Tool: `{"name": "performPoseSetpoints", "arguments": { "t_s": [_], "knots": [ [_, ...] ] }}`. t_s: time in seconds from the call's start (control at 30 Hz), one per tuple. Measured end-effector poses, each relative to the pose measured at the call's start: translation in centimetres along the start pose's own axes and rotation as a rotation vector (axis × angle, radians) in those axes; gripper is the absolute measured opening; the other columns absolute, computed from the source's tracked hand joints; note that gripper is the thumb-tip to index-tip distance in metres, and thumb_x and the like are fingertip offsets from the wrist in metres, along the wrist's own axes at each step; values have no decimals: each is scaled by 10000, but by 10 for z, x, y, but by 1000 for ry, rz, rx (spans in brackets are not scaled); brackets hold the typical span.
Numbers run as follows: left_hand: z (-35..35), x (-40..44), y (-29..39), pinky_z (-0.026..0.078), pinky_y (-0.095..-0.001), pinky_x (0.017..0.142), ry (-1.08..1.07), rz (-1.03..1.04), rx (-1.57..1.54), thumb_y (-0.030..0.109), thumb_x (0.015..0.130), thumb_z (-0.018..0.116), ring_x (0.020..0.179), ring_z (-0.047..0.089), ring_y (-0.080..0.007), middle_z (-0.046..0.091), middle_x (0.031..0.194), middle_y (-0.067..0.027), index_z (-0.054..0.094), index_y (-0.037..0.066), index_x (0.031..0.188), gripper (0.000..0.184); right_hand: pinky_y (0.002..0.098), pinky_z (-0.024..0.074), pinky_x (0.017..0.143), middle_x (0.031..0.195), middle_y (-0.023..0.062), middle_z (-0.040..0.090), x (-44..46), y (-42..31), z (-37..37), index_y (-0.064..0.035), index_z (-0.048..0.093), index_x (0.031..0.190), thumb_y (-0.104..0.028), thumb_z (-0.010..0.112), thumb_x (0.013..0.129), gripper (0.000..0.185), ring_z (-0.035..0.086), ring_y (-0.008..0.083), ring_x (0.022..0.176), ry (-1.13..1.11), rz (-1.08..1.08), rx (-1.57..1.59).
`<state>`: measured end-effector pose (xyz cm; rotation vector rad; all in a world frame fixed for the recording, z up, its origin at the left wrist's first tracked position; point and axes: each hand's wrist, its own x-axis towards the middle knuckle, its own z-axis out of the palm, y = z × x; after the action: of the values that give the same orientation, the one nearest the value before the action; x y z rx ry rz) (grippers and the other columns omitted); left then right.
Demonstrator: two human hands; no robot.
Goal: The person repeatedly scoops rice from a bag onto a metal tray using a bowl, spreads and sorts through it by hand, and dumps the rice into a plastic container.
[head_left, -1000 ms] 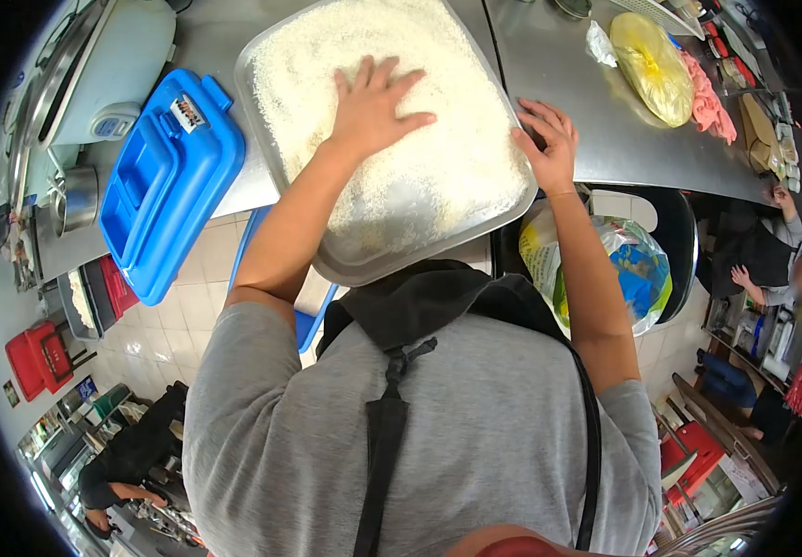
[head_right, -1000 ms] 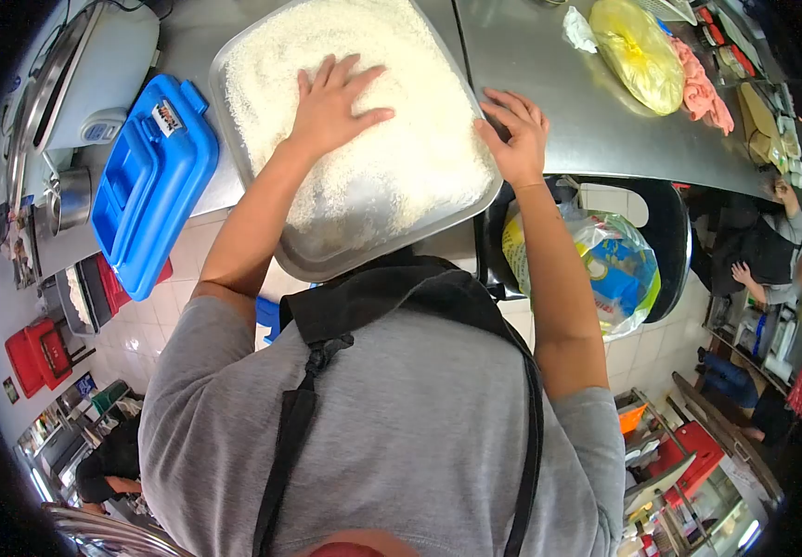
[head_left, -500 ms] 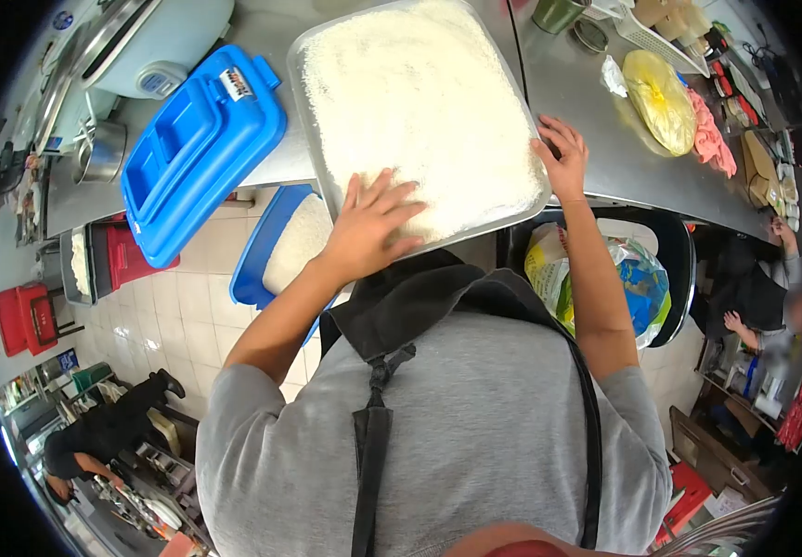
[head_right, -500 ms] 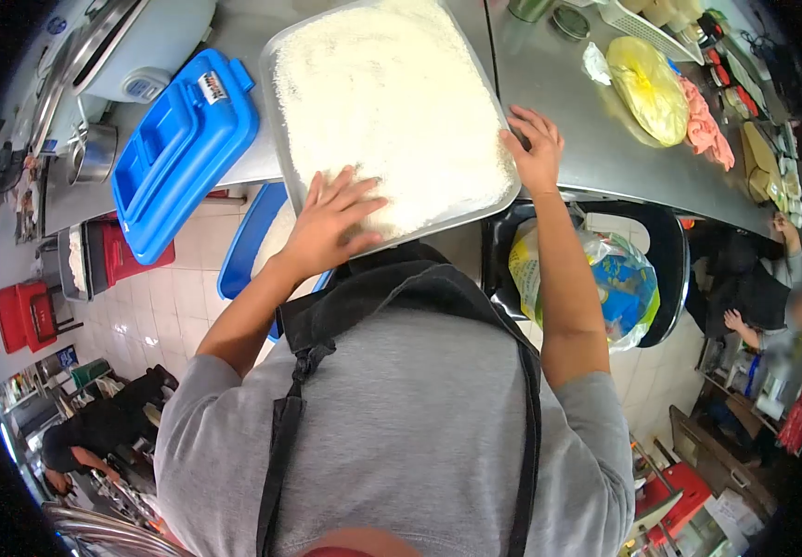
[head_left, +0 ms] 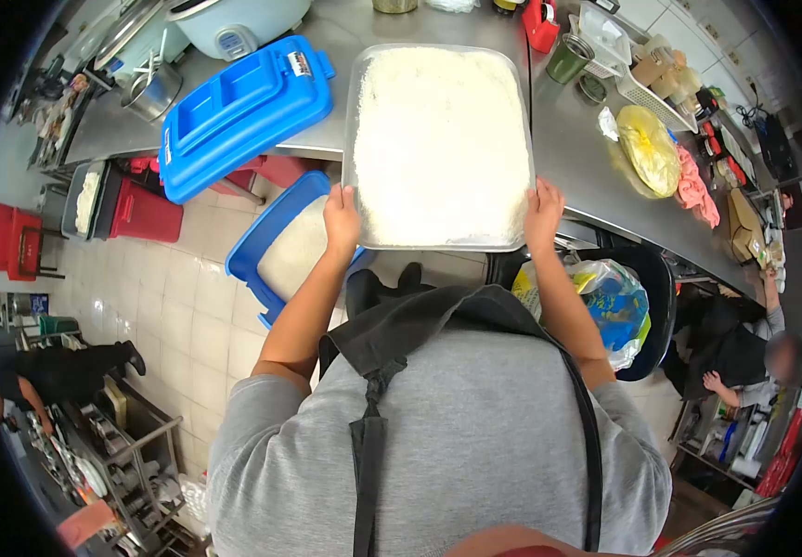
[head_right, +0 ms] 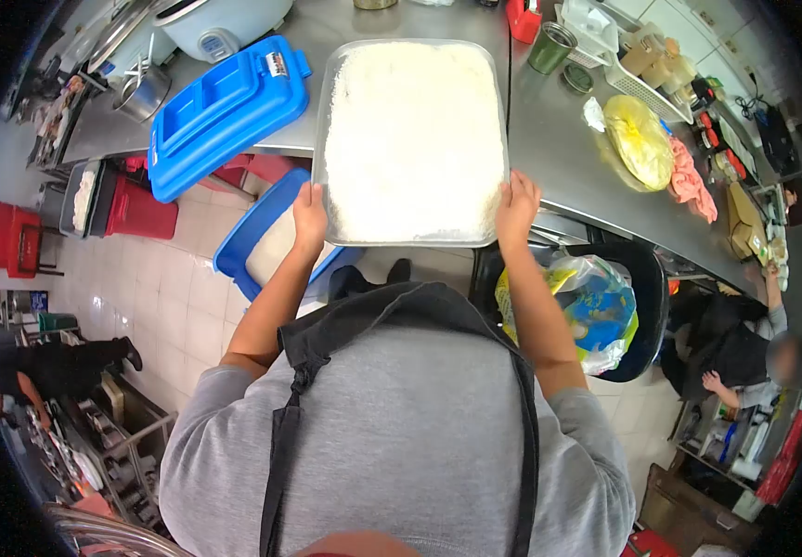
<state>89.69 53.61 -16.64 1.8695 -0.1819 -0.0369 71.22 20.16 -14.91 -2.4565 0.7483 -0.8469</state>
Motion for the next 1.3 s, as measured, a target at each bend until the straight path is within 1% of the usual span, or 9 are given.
{"name": "performPoseSetpoints", "arguments": {
  "t_s": [0.17, 0.23, 0.4, 0.8, 1.07, 1.2, 1.23, 1.27, 1.3],
  "knots": [
    [-35, -81, -31, 453, -408, 698, 43, -59, -165, 233, 1041, 463, 697, 529, -255, 571, 745, -178, 592, -36, 988, 303, 346, 453, 983, 1238, 174, 652, -86, -18, -20, 70, 601, 1263, -169, 523, 1018, 351, 615, 238, 1102, 11, 302, 528],
    [-57, -125, -31, 431, -313, 686, 57, -120, 22, 248, 1063, 448, 762, 482, -115, 568, 799, -34, 611, -46, 969, 350, 322, 458, 964, 1224, 159, 652, -121, -25, -29, 77, 576, 1290, -181, 506, 1031, 372, 609, 201, 1082, -59, 326, 600],
    [-110, -233, -40, 443, -386, 682, 235, -221, 83, 256, 1044, 467, 700, 498, -225, 556, 734, -179, 584, -38, 969, 325, 282, 459, 946, 1196, 120, 653, -195, -52, -37, 64, 531, 1353, -183, 474, 1053, 392, 590, 147, 1074, -240, 378, 845],
    [-204, -352, -81, 406, -351, 641, 481, -495, 115, 224, 1031, 479, 681, 432, -171, 485, 680, -97, 548, -37, 875, 312, 252, 458, 937, 1172, 111, 694, -263, -90, 41, 51, 561, 1340, -137, 523, 1028, 366, 599, 107, 1035, -614, 346, 856],
    [-228, -306, -130, 498, -386, 724, 381, -726, 269, 204, 967, 487, 766, 645, -281, 672, 852, -228, 647, -91, 1057, 348, 405, 479, 971, 1190, 256, 659, -205, -121, 111, 11, 598, 1299, -175, 548, 971, 381, 635, 384, 1136, -859, 178, 314],
    [-249, -238, -128, 498, -377, 622, 336, -909, -45, 140, 922, 498, 744, 631, -243, 669, 867, -149, 637, -45, 1143, 320, 408, 465, 981, 1180, 249, 663, -138, -140, 177, -38, 632, 1259, -143, 483, 970, 342, 605, 386, 1173, -1106, 10, 100],
    [-254, -218, -124, 489, -365, 550, 412, -1015, -269, 122, 899, 493, 687, 617, -231, 649, 846, -117, 625, -22, 1143, 313, 452, 520, 797, 1046, 217, 702, -121, -145, 192, -36, 667, 1154, -144, 453, 961, 307, 678, 377, 937, -1179, -94, 138],
    [-275, -196, -108, 420, -307, 443, 198, -1057, -451, 122, 862, 489, 565, 535, -183, 569, 780, -64, 575, 45, 1027, 201, 468, 477, 557, 856, 153, 668, -87, -203, 176, -25, 668, 1063, -170, 461, 946, 278, 628, 310, 659, -1425, 306, -29],
    [-285, -180, -107, 386, -293, 427, 177, -1113, -567, 147, 861, 480, 495, 474, -164, 504, 701, -47, 502, 88, 884, 67, 417, 401, 437, 742, 105, 588, -73, -203, 193, -24, 650, 994, -187, 478, 922, 248, 536, 228, 543, -1466, 304, -2]
  ]
}}
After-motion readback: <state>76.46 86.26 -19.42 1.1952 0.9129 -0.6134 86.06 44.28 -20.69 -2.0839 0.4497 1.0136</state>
